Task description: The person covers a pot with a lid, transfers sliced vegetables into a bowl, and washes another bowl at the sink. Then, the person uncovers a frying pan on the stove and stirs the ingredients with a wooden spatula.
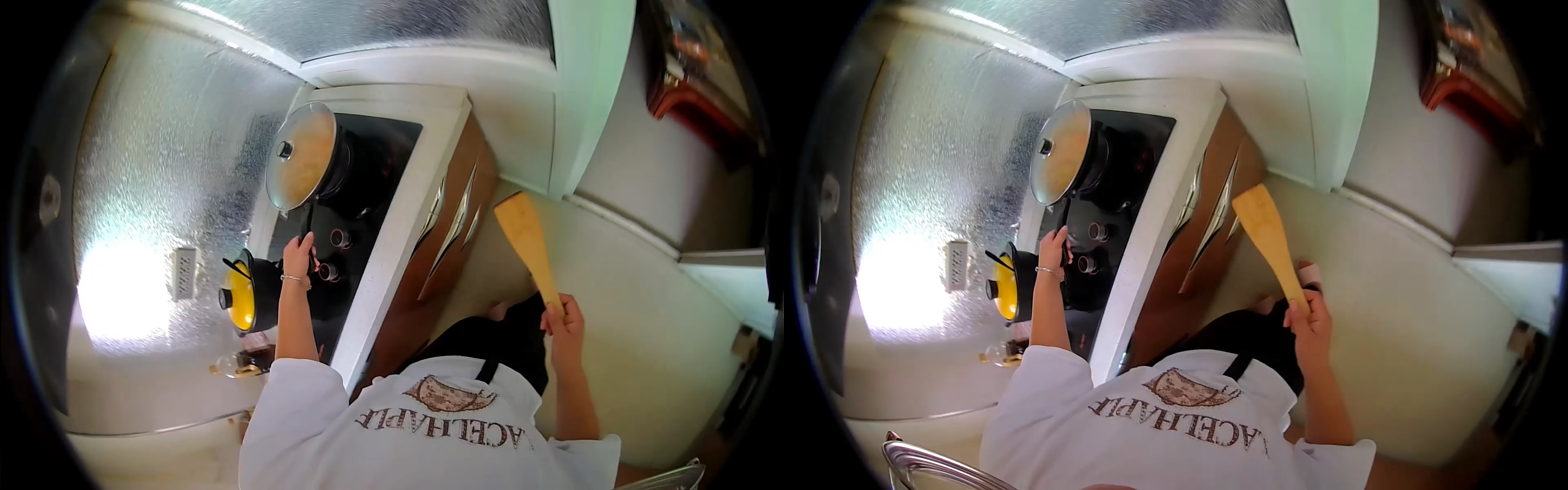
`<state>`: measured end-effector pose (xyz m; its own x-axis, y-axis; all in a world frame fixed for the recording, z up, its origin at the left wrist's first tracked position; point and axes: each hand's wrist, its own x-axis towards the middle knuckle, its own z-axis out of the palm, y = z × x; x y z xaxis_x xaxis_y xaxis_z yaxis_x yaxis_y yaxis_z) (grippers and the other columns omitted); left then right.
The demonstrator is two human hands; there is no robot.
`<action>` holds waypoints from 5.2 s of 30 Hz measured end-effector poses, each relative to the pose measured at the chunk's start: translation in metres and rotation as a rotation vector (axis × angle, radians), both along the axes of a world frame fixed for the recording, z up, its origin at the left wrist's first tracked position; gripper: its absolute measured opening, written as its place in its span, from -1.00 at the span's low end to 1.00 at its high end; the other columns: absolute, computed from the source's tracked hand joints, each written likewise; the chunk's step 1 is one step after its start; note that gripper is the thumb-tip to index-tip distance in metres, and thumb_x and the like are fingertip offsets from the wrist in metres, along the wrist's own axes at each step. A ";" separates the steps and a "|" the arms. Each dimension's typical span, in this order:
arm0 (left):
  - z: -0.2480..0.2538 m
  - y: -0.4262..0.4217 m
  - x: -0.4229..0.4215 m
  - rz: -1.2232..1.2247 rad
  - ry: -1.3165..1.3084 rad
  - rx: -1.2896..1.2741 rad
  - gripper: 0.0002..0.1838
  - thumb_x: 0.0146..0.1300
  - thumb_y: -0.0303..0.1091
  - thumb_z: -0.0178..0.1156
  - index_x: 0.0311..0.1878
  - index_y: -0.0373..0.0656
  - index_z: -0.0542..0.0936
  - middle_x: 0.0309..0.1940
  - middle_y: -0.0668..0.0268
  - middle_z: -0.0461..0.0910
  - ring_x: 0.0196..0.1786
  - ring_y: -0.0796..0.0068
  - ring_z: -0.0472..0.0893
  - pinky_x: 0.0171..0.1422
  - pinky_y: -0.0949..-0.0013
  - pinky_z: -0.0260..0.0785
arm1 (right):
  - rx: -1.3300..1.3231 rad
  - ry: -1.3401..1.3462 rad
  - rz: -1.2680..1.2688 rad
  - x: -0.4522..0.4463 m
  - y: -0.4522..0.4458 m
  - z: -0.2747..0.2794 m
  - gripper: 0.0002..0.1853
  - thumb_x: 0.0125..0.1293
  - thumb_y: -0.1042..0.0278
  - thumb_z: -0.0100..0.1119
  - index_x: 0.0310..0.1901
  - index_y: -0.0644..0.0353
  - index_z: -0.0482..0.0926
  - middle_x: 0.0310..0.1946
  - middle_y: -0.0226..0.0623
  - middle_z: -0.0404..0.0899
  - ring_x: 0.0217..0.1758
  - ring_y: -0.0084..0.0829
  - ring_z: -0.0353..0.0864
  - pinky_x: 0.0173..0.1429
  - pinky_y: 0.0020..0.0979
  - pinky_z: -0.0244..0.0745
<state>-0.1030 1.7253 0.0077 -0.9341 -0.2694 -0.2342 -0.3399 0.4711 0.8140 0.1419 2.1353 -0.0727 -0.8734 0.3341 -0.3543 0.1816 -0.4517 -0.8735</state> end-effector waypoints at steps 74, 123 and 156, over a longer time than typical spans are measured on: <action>0.090 0.058 -0.027 0.264 0.441 -0.506 -0.78 0.08 -0.30 0.14 -0.25 -0.19 0.42 -0.53 0.19 0.46 -0.43 0.16 0.51 -0.40 0.18 0.33 | -0.273 0.228 0.765 -0.367 -0.083 0.138 -0.91 0.29 0.36 -0.03 -0.24 0.16 0.37 -0.49 -0.40 0.46 -0.60 -0.72 0.23 -0.51 -0.68 0.11; 0.166 -0.052 -0.203 0.006 0.190 -0.382 -0.71 0.07 -0.47 0.15 -0.09 -0.20 0.54 -0.35 0.34 0.56 -0.29 0.57 0.53 -0.15 0.52 0.38 | -0.321 0.094 0.788 -0.373 -0.026 0.127 -0.87 0.30 0.33 -0.02 -0.22 0.19 0.38 -0.54 -0.39 0.46 -0.59 -0.70 0.23 -0.48 -0.69 0.14; 0.154 -0.005 -0.067 0.590 1.109 1.282 -0.65 0.26 -0.53 -0.06 0.10 -0.37 0.21 0.07 0.01 0.30 0.11 0.09 0.37 0.24 0.03 0.28 | -0.017 0.192 0.906 -0.408 -0.064 0.127 -0.83 0.29 0.35 -0.04 -0.17 0.25 0.41 -0.48 -0.43 0.42 -0.57 -0.73 0.19 -0.50 -0.68 0.10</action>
